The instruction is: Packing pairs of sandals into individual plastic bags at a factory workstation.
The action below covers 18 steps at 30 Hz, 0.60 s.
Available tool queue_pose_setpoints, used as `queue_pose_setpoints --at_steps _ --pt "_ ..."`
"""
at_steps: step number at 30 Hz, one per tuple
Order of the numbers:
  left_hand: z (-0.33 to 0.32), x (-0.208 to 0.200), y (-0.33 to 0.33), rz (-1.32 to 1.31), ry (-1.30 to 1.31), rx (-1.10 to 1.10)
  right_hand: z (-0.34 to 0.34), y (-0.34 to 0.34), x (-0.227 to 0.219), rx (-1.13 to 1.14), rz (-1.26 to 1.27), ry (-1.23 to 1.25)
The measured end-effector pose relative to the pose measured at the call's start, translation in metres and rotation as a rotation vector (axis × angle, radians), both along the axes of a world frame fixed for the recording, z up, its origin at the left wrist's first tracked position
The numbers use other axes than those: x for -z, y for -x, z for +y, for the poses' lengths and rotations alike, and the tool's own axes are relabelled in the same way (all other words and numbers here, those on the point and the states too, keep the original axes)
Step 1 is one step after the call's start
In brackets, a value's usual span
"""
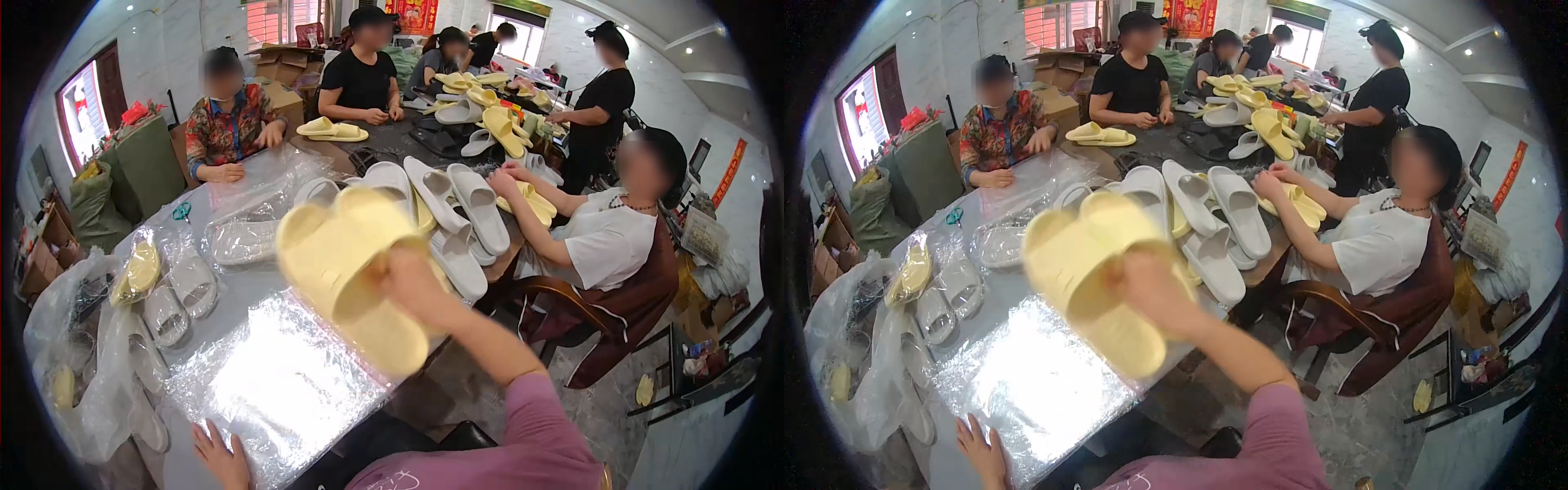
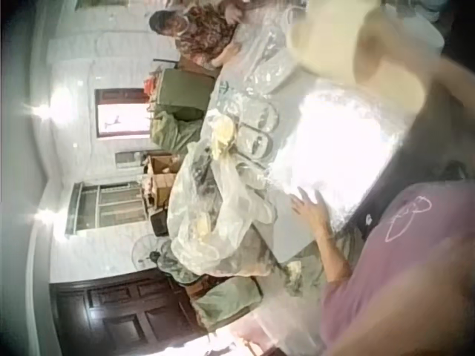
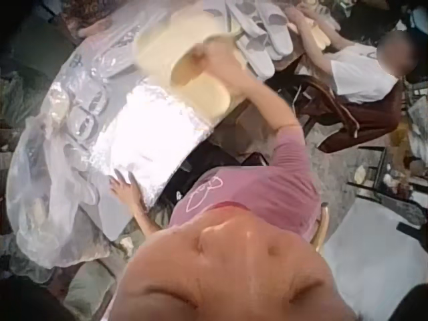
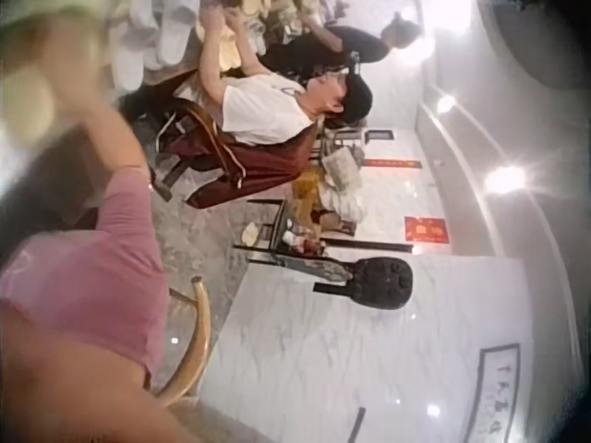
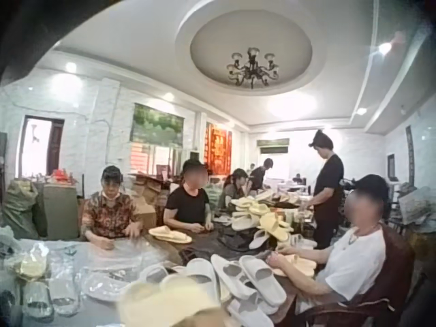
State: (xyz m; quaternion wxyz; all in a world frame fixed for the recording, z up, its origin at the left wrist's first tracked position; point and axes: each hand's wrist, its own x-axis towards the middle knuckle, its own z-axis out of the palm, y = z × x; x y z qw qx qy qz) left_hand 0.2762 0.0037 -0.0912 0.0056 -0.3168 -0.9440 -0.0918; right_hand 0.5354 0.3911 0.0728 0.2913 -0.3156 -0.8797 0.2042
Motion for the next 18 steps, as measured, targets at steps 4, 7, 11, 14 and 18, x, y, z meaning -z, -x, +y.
queue_pose_setpoints --at_steps 4,7,11,14,18 --pt "0.016 -0.021 -0.011 0.011 0.043 0.019 0.137 -0.041 -0.004 0.463 0.169 -0.240" --pt "0.017 -0.031 -0.014 0.035 0.073 0.020 0.197 -0.058 -0.020 0.534 0.181 -0.289" --pt "0.015 -0.038 -0.016 0.036 0.097 0.013 0.261 -0.063 0.007 0.712 -0.065 -0.081" --pt "0.020 -0.037 -0.018 0.032 0.100 0.026 0.294 -0.075 0.046 0.750 -0.202 0.098" --pt "0.025 -0.043 -0.021 -0.007 0.146 0.001 0.295 -0.077 0.051 0.720 -0.173 0.167"
